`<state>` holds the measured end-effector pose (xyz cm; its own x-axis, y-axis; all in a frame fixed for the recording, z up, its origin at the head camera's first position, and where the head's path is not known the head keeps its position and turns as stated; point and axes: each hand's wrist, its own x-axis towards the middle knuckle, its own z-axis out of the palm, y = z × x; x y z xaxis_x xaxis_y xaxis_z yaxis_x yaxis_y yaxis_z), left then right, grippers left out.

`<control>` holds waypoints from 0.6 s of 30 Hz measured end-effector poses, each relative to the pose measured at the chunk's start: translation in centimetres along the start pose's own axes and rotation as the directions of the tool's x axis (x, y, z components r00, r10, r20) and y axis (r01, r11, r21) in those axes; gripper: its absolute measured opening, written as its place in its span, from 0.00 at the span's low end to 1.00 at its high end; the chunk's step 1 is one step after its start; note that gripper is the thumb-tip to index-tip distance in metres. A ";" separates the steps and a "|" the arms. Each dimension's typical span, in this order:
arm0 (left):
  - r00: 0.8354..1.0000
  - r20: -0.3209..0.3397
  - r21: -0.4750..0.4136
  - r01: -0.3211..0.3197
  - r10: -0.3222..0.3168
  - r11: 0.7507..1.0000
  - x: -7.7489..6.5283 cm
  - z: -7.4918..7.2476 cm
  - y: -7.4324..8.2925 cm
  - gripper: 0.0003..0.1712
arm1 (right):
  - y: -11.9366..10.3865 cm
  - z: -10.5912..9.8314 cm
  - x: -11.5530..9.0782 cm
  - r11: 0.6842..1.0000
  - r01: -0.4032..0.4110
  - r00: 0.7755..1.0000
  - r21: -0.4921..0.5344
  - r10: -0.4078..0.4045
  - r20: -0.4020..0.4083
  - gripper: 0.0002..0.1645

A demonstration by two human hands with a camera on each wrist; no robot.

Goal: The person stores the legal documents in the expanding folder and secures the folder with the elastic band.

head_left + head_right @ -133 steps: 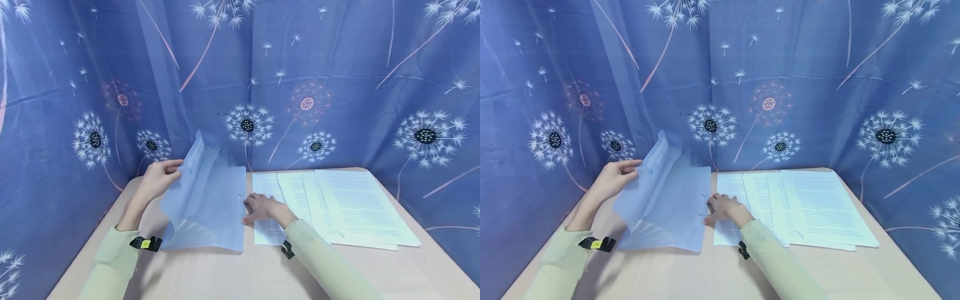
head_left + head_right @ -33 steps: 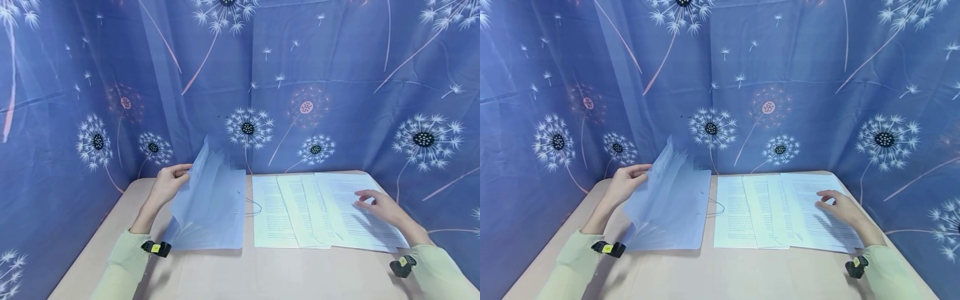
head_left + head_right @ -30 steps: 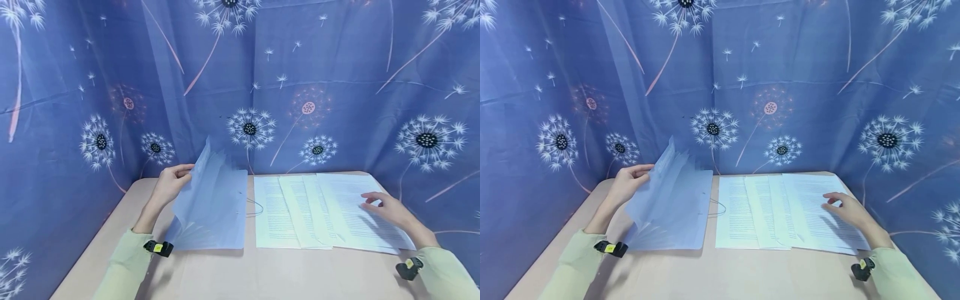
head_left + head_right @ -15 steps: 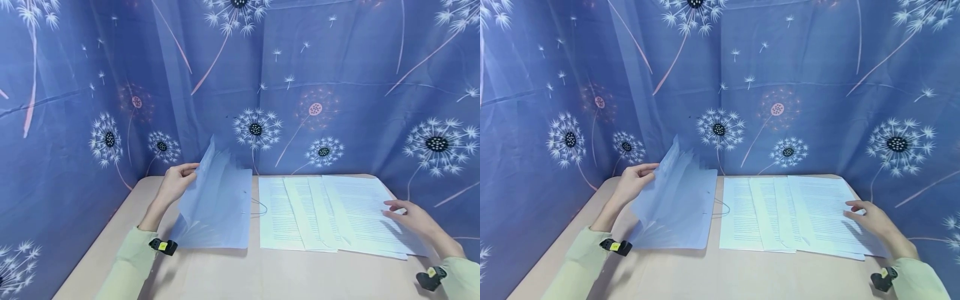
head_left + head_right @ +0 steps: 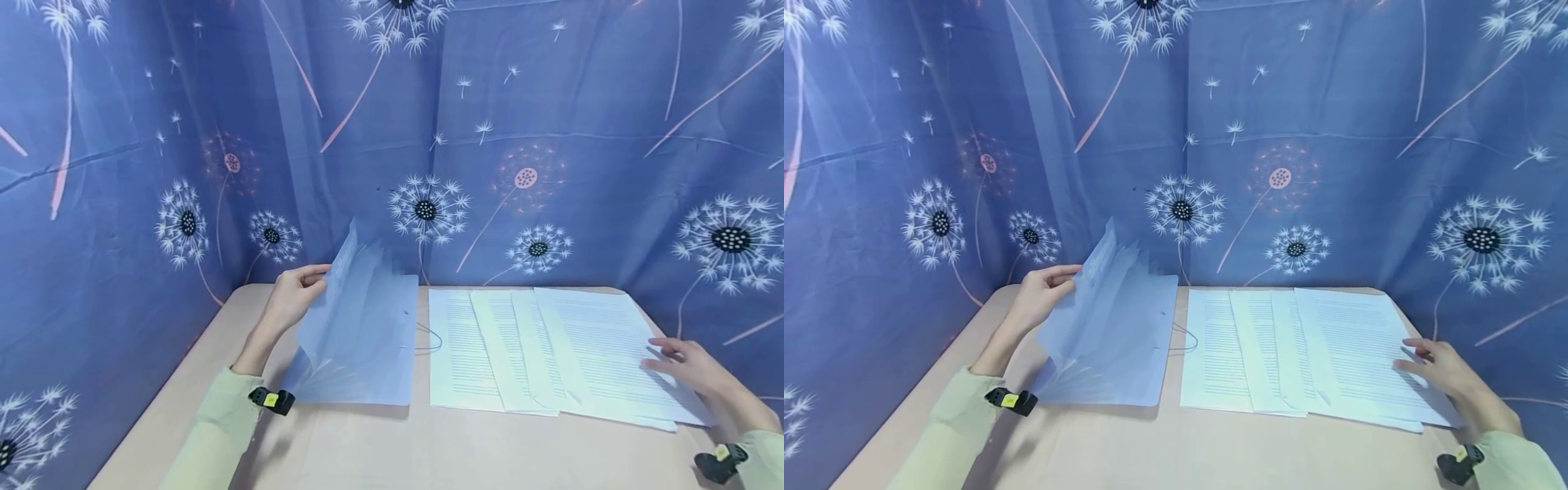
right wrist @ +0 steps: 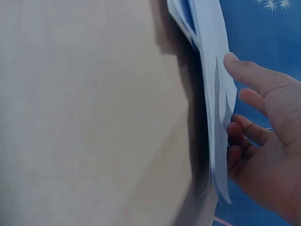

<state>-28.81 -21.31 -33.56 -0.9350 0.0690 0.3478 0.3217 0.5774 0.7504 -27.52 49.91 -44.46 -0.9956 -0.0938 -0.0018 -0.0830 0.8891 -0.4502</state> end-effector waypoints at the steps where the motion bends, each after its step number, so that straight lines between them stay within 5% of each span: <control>1: 1.000 -0.002 0.004 0.002 -0.002 1.000 0.0 0.0 0.0 0.24 | 0.2 0.1 0.0 1.000 -0.013 1.000 -0.008 0.013 -0.003 0.45; 8: 1.000 -0.009 0.012 0.007 -0.007 1.000 0.2 0.2 -0.2 0.24 | 0.9 0.2 0.5 0.997 -0.072 0.997 -0.031 0.073 0.026 0.52; 13: 1.000 -0.001 0.012 0.005 -0.005 1.000 0.2 0.3 -0.4 0.24 | 1.1 0.0 0.4 0.986 -0.161 0.984 0.041 0.157 0.084 0.57; 18: 1.000 -0.002 0.011 -0.005 0.005 1.000 0.1 0.3 -0.2 0.24 | 1.3 -0.1 0.1 0.994 -0.112 0.994 0.015 0.112 -0.003 0.44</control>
<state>-28.99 -21.17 -33.88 -0.9333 0.0703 0.3521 0.3242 0.5864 0.7423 -27.71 51.06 -44.97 -0.9987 0.0075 -0.0498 0.0296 0.8870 -0.4608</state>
